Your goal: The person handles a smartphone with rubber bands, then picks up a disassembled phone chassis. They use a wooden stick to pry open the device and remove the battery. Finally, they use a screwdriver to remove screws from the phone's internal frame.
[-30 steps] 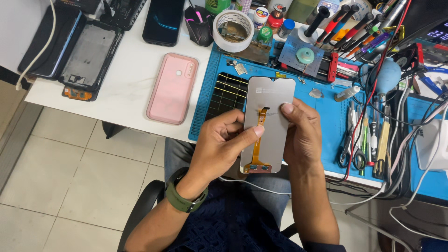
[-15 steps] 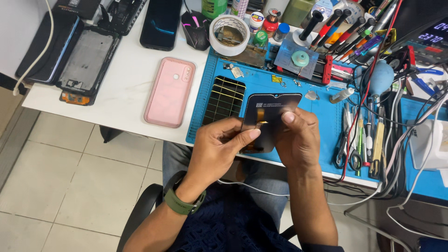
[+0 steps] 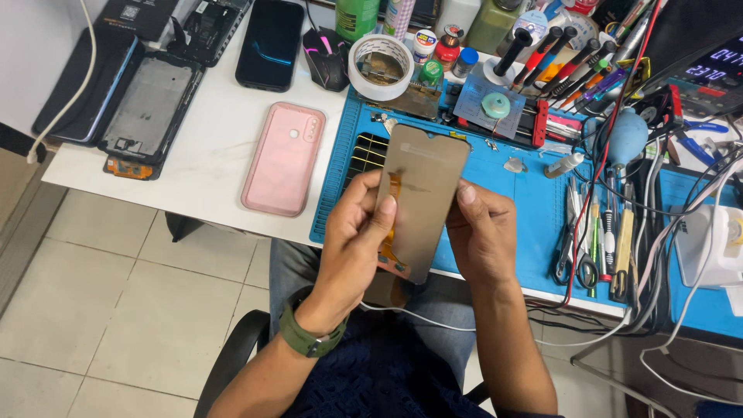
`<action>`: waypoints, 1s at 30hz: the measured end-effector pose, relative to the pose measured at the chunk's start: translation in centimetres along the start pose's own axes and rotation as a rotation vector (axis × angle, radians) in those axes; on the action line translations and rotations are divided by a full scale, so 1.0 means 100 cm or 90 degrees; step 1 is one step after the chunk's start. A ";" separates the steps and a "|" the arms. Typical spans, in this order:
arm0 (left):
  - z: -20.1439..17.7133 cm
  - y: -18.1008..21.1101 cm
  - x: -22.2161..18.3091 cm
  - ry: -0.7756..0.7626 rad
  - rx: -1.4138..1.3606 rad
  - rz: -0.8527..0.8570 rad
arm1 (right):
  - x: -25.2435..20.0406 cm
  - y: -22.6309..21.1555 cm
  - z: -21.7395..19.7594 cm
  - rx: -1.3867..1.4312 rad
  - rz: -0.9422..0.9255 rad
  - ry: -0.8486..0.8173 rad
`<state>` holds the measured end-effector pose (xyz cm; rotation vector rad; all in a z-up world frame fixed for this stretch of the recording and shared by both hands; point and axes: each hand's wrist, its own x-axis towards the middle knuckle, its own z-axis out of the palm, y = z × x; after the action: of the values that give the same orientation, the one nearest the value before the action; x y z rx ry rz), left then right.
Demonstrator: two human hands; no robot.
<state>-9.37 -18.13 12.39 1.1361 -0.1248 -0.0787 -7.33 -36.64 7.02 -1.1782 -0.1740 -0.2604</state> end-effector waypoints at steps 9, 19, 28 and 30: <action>-0.029 -0.013 0.021 -0.356 -0.740 -0.291 | -0.003 0.016 -0.015 -0.032 0.043 0.070; -0.030 -0.015 0.022 -0.313 -0.707 -0.274 | -0.005 0.026 -0.028 -0.008 0.075 0.096; -0.154 0.032 0.055 0.280 0.410 0.117 | -0.014 0.033 -0.044 0.010 0.110 0.155; -0.188 0.029 0.061 0.336 0.759 0.192 | -0.014 0.033 -0.043 0.004 0.102 0.157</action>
<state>-0.70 -0.74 7.57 2.2632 0.1619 0.6434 -7.72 -39.27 2.06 -1.1363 0.1349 -0.2607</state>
